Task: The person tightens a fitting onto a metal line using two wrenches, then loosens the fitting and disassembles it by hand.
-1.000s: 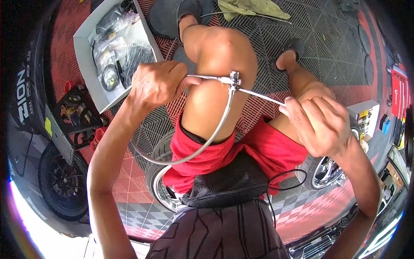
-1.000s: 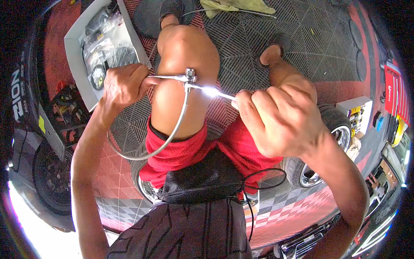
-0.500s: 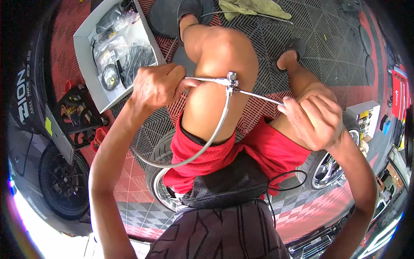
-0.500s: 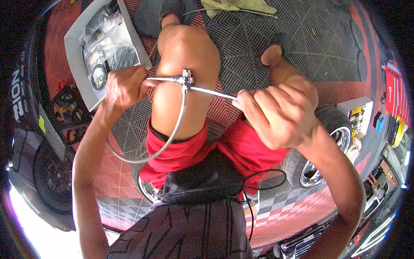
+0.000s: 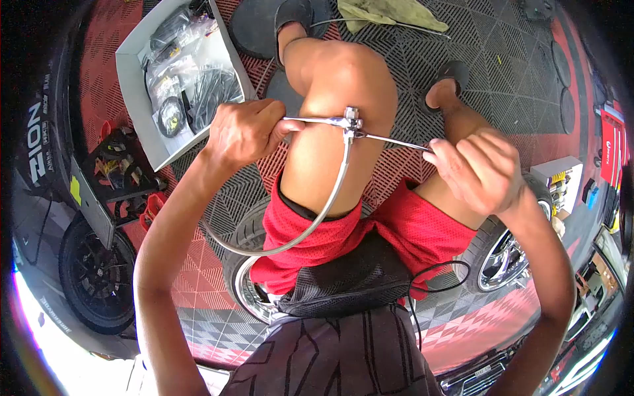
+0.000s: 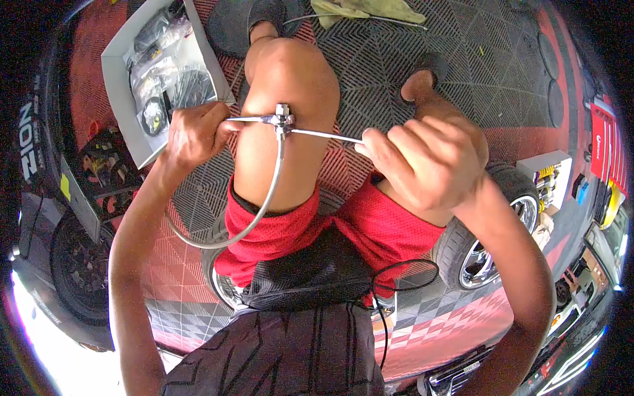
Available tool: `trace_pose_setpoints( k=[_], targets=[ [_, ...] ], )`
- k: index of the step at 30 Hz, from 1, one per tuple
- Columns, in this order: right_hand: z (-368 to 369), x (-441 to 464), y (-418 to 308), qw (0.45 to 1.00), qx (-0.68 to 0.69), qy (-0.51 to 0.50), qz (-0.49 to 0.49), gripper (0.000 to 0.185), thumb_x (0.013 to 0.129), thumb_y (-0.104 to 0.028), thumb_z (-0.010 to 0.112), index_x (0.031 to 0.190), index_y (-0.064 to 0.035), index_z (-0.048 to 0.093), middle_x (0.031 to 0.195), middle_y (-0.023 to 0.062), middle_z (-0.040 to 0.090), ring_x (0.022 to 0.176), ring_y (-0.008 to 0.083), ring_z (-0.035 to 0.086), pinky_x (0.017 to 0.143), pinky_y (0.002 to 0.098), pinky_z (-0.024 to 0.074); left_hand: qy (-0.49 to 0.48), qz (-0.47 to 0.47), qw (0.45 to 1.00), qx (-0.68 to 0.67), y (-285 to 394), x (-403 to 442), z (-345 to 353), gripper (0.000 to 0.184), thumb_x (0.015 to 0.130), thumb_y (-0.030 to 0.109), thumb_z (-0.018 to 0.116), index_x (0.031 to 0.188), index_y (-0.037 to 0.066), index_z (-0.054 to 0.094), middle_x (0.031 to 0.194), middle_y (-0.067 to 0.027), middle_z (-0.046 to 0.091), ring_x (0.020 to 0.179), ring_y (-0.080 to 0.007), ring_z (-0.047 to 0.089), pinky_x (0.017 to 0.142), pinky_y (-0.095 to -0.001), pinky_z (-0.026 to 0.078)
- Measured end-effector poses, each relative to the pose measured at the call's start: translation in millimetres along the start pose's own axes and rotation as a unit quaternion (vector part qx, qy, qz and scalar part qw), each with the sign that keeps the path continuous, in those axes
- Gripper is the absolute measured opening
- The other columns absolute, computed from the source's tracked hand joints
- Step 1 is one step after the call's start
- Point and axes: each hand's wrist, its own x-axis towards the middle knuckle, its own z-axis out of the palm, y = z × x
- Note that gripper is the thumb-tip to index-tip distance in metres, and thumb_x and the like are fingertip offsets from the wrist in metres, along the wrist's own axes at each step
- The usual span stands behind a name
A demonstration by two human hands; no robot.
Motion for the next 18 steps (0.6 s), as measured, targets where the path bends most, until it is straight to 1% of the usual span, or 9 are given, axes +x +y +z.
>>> trace_pose_setpoints(
  k=[1, 3, 5, 7, 8, 10, 14, 17, 18],
  targets=[
    [-5.1, 2.8, 1.1, 1.000, -0.003, 0.001, -0.001, 0.023, 0.079, -0.014, 0.071, 0.094, 0.0028, 0.065, 0.062, 0.0011, 0.048, 0.051, 0.0141, 0.050, 0.045, 0.0283, 0.0394, -0.008, -0.004, 1.000, -0.006, -0.8, 1.2, -1.9, 0.043, 0.087, 0.040, 0.064, 0.065, 0.008, 0.047, 0.054, -0.0061, 0.050, 0.047, -0.0254, 0.057, 0.041, -0.0373, 0.044],
    [-16.5, 7.5, 1.2, 0.998, 0.031, -0.063, 0.006, 0.025, 0.076, -0.005, 0.073, 0.096, 0.0054, 0.062, 0.068, 0.0066, 0.055, 0.054, 0.0196, 0.054, 0.049, 0.0319, 0.0439, -0.002, -0.004, 1.000, 0.002, 3.7, 7.0, -13.1, 0.043, 0.087, 0.041, 0.064, 0.065, 0.008, 0.047, 0.054, -0.0058, 0.049, 0.047, -0.0247, 0.057, 0.041, -0.0363, 0.044],
    [-26.6, 15.4, -5.2, 0.996, 0.037, -0.084, 0.020, 0.027, 0.075, -0.005, 0.074, 0.097, 0.0051, 0.062, 0.071, 0.0072, 0.056, 0.056, 0.0210, 0.055, 0.050, 0.0329, 0.0450, -0.019, 0.008, 0.998, 0.064, 10.2, 12.4, -30.2, 0.043, 0.086, 0.042, 0.065, 0.065, 0.008, 0.048, 0.055, -0.0051, 0.048, 0.047, -0.0232, 0.057, 0.041, -0.0350, 0.044],
    [-31.5, 24.7, -12.4, 0.995, -0.013, -0.089, 0.042, 0.021, 0.074, -0.012, 0.066, 0.091, 0.0011, 0.065, 0.063, 0.0022, 0.048, 0.055, 0.0161, 0.054, 0.053, 0.0302, 0.0456, -0.026, 0.012, 0.996, 0.083, 15.9, 18.6, -43.2, 0.043, 0.086, 0.043, 0.065, 0.065, 0.009, 0.049, 0.056, -0.0043, 0.048, 0.047, -0.0214, 0.057, 0.040, -0.0342, 0.044],
    [-38.3, 30.2, -16.8, 0.995, -0.014, -0.088, 0.042, 0.021, 0.074, -0.012, 0.066, 0.091, 0.0011, 0.065, 0.063, 0.0022, 0.048, 0.055, 0.0161, 0.054, 0.053, 0.0302, 0.0456, -0.037, 0.014, 0.994, 0.098, 19.8, 22.5, -50.4, 0.043, 0.085, 0.043, 0.065, 0.064, 0.009, 0.049, 0.056, -0.0041, 0.048, 0.047, -0.0212, 0.057, 0.040, -0.0341, 0.044],
    [-51.8, 39.4, -22.5, 0.982, -0.014, -0.182, 0.055, 0.026, 0.079, -0.011, 0.070, 0.098, 0.0038, 0.062, 0.072, 0.0072, 0.052, 0.062, 0.0218, 0.057, 0.054, 0.0338, 0.0467, -0.043, 0.025, 0.991, 0.124, 22.2, 27.3, -57.7, 0.043, 0.084, 0.044, 0.066, 0.064, 0.010, 0.049, 0.055, -0.0039, 0.048, 0.047, -0.0210, 0.057, 0.040, -0.0338, 0.045],
    [-54.0, 43.2, -22.6, 0.979, -0.028, -0.194, 0.051, 0.025, 0.080, -0.012, 0.068, 0.099, 0.0033, 0.062, 0.073, 0.0070, 0.051, 0.062, 0.0215, 0.057, 0.055, 0.0339, 0.0470, -0.081, 0.009, 0.989, 0.121, 17.9, 26.7, -57.3, 0.038, 0.083, 0.041, 0.067, 0.071, 0.008, 0.052, 0.061, -0.0057, 0.051, 0.053, -0.0244, 0.058, 0.046, -0.0363, 0.046],
    [-45.1, 37.0, -20.1, 0.983, -0.030, -0.178, 0.038, 0.025, 0.080, -0.012, 0.070, 0.097, 0.0039, 0.062, 0.071, 0.0063, 0.050, 0.060, 0.0208, 0.055, 0.054, 0.0327, 0.0465, -0.033, 0.039, 0.994, 0.102, 4.3, 23.4, -40.0, 0.043, 0.085, 0.045, 0.065, 0.064, 0.010, 0.050, 0.055, -0.0036, 0.049, 0.047, -0.0208, 0.058, 0.041, -0.0338, 0.046],
    [-40.2, 33.8, -20.7, 0.989, -0.052, -0.138, 0.032, 0.021, 0.076, -0.012, 0.067, 0.091, 0.0020, 0.063, 0.066, 0.0036, 0.047, 0.057, 0.0173, 0.053, 0.053, 0.0301, 0.0453, -0.030, 0.042, 0.994, 0.100, 3.1, 20.8, -35.1, 0.043, 0.085, 0.045, 0.064, 0.065, 0.010, 0.050, 0.054, -0.0035, 0.050, 0.047, -0.0207, 0.058, 0.040, -0.0337, 0.046]
  ],
)
